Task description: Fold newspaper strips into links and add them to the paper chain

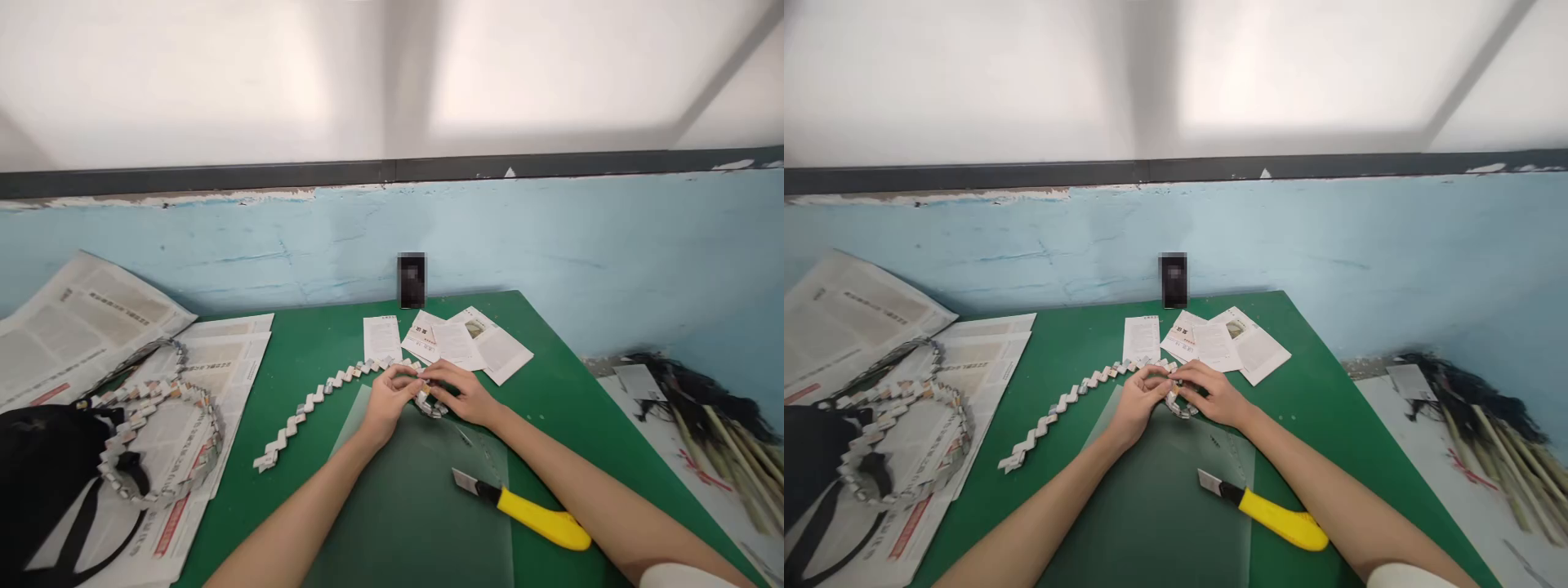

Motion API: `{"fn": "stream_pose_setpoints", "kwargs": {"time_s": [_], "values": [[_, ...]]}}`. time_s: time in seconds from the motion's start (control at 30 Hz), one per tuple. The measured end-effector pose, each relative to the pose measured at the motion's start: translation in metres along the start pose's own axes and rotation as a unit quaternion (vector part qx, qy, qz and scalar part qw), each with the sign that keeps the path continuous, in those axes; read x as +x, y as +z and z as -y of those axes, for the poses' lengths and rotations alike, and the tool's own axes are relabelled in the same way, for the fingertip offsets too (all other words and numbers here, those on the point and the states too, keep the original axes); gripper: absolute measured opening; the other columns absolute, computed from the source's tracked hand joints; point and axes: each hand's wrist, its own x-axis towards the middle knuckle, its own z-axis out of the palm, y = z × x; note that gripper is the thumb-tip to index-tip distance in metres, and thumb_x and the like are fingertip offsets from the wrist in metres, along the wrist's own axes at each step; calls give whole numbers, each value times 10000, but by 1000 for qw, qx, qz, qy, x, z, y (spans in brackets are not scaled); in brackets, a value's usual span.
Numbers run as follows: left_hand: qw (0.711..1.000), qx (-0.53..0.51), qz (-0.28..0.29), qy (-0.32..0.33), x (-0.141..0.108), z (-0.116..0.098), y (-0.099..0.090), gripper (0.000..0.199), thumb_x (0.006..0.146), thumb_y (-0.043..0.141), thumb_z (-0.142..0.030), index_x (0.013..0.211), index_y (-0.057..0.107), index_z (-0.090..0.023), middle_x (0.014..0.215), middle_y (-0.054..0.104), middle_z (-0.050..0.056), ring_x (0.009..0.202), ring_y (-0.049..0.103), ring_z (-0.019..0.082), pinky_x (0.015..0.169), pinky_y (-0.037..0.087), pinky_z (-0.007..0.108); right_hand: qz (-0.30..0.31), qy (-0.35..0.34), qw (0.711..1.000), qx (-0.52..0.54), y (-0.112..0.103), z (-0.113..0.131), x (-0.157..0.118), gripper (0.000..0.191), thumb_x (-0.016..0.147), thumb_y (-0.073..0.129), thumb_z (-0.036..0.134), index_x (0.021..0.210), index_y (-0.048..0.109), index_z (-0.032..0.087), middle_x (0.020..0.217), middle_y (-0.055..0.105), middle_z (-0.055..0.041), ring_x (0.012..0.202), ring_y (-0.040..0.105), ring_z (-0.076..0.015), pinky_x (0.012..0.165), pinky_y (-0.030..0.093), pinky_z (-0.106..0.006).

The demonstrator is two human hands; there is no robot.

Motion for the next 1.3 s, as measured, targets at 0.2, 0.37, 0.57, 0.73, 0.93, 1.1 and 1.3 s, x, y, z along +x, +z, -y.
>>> {"fn": "stream_pose_setpoints", "kwargs": {"time_s": [0.2,0.37,0.57,0.73,0.93,1.1,1.3], "values": [[1000,-1,-6,4,1,1,1,471,664,906,-453,932,639,-172,803,753,51,742,697,188,721,500,278,6,7,1000,-1,1,-1,-1,292,1036,530,301,1305,625,238,1147,668,-138,1062,661,-249,860,593,-388],[1000,4,-10,10,0,-1,2,443,673,900,-442,921,642,-182,785,745,30,734,692,178,710,495,266,4,7,1000,3,0,0,-1,297,1032,541,282,1316,615,238,1136,671,-131,1050,661,-239,879,578,-388],[1000,14,-9,19,0,1,2,435,687,893,-435,921,639,-171,797,739,40,742,687,174,709,496,263,3,4,1000,4,1,-1,-1,278,1021,566,274,1291,620,232,1144,691,-122,1058,669,-233,905,568,-385],[999,22,-5,27,0,0,5,403,717,870,-446,908,647,-170,832,723,44,796,686,177,751,506,266,-16,-2,1000,-2,3,-3,-2,253,1008,590,258,1255,631,227,1107,693,-123,1030,668,-235,884,572,-392],[998,40,29,30,-3,-3,7,435,764,819,-495,1001,632,-182,897,703,58,867,668,188,814,502,286,-46,4,999,-5,3,-3,-2,241,1005,592,287,1234,649,237,1031,687,-108,910,671,-222,786,583,-369],[997,53,43,29,-5,-4,8,492,733,848,-466,1055,603,-187,837,650,28,819,639,172,771,487,277,-93,29,995,-16,2,-3,0,225,1004,596,303,1212,662,246,999,683,-98,878,664,-225,765,580,-375],[996,65,2,55,-5,-2,8,472,729,851,-432,1056,618,-185,912,659,58,837,625,171,765,495,273,-85,30,996,-10,2,-1,2,242,1006,597,299,1236,651,251,1031,686,-104,911,668,-232,790,585,-387]]}}
